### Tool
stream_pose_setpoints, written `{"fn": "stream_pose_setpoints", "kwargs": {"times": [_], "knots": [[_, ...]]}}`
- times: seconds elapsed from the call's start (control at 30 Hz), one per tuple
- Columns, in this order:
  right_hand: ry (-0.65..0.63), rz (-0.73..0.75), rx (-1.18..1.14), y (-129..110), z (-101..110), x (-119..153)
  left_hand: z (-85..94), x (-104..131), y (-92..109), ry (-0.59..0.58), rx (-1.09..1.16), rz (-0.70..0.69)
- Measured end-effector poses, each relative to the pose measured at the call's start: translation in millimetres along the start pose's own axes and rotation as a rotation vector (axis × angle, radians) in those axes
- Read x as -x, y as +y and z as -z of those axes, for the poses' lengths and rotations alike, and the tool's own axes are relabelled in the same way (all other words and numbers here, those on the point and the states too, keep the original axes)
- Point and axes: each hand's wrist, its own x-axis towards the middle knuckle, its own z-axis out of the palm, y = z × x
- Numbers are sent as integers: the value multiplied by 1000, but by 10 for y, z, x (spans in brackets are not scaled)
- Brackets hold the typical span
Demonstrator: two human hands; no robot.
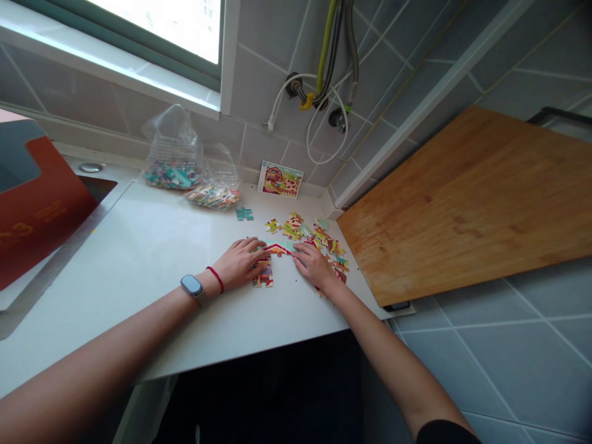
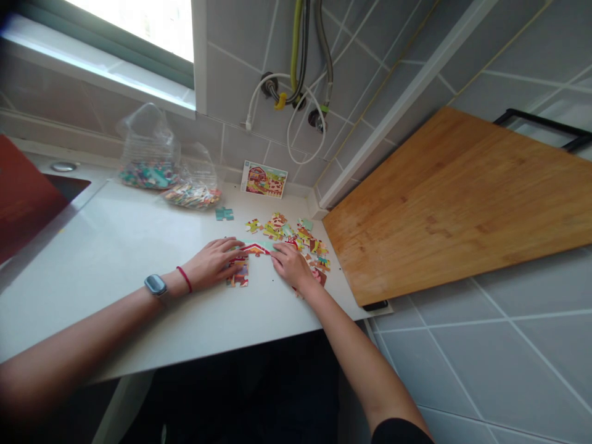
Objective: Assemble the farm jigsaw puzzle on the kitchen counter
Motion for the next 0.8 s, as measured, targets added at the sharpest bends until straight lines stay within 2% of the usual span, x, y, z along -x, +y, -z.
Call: {"fn": "stream_pose_setpoints", "kwargs": {"times": [0.27,0.4,0.6,0.8], "knots": [[-57,-74,10,-237,-29,-67,-17,4,-14,6,5,3],[-22,-139,36,-278,-85,-74,-5,3,-6,7,6,2],[72,-226,-49,-335,-204,-61,7,-2,4,-21,-22,1],[76,-350,-29,-457,-264,-87,2,-3,-3,-26,-12,9]]}}
